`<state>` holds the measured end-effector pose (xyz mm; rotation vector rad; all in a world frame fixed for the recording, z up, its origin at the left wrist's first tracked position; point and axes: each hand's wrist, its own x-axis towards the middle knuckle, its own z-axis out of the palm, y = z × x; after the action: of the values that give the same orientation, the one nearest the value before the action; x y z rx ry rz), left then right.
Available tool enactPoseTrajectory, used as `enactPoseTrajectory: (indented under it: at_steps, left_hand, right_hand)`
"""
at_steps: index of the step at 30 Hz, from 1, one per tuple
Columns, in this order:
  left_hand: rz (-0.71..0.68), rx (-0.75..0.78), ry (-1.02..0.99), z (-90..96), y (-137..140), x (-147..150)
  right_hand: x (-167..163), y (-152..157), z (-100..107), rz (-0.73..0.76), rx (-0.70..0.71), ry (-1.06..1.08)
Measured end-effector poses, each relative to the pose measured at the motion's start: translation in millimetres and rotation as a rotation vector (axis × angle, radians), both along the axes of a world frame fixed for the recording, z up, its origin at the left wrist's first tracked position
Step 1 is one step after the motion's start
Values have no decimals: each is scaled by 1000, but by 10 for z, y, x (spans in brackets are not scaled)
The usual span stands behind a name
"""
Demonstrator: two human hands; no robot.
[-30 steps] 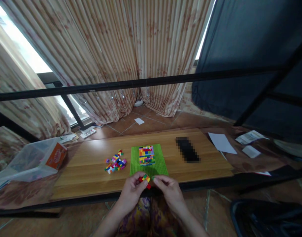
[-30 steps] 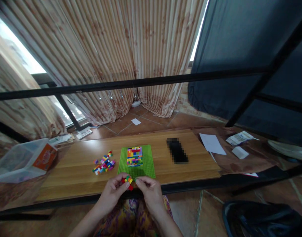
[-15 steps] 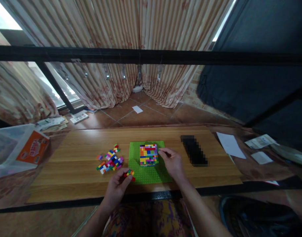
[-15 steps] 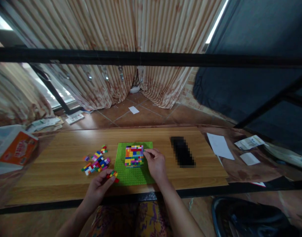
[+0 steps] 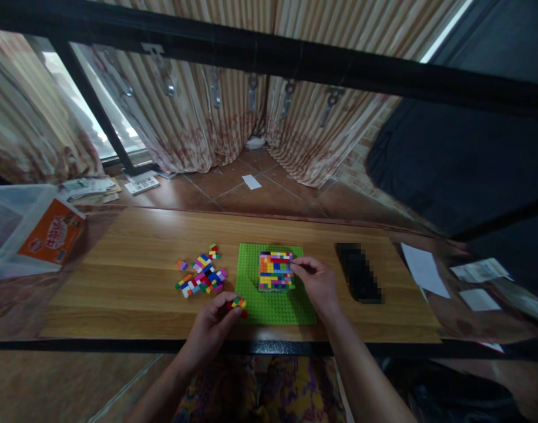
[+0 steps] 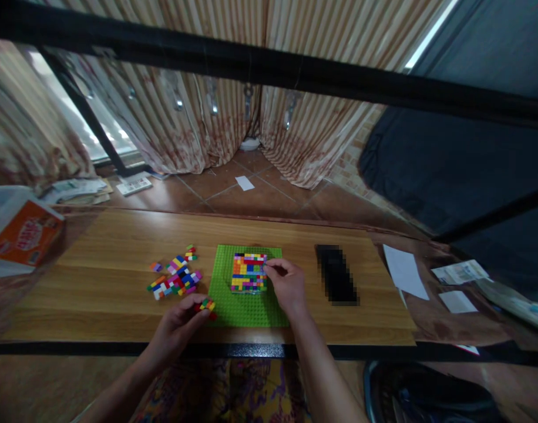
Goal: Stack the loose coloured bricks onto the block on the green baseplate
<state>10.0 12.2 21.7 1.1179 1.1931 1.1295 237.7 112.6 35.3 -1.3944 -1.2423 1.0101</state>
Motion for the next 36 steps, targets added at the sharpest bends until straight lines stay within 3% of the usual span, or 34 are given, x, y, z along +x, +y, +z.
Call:
enactPoseTrajectory:
  at_steps: [11, 21, 36]
  left_hand:
    - [2, -22, -30, 45, 9, 13]
    - [-9, 21, 38, 54, 17, 3]
    - [-2, -38, -43, 6, 14, 8]
  right_hand:
    - [-14, -42, 15, -44, -43, 159]
    - [-93, 2, 35, -88, -81, 183]
    - [-142, 19, -72, -80, -60, 179]
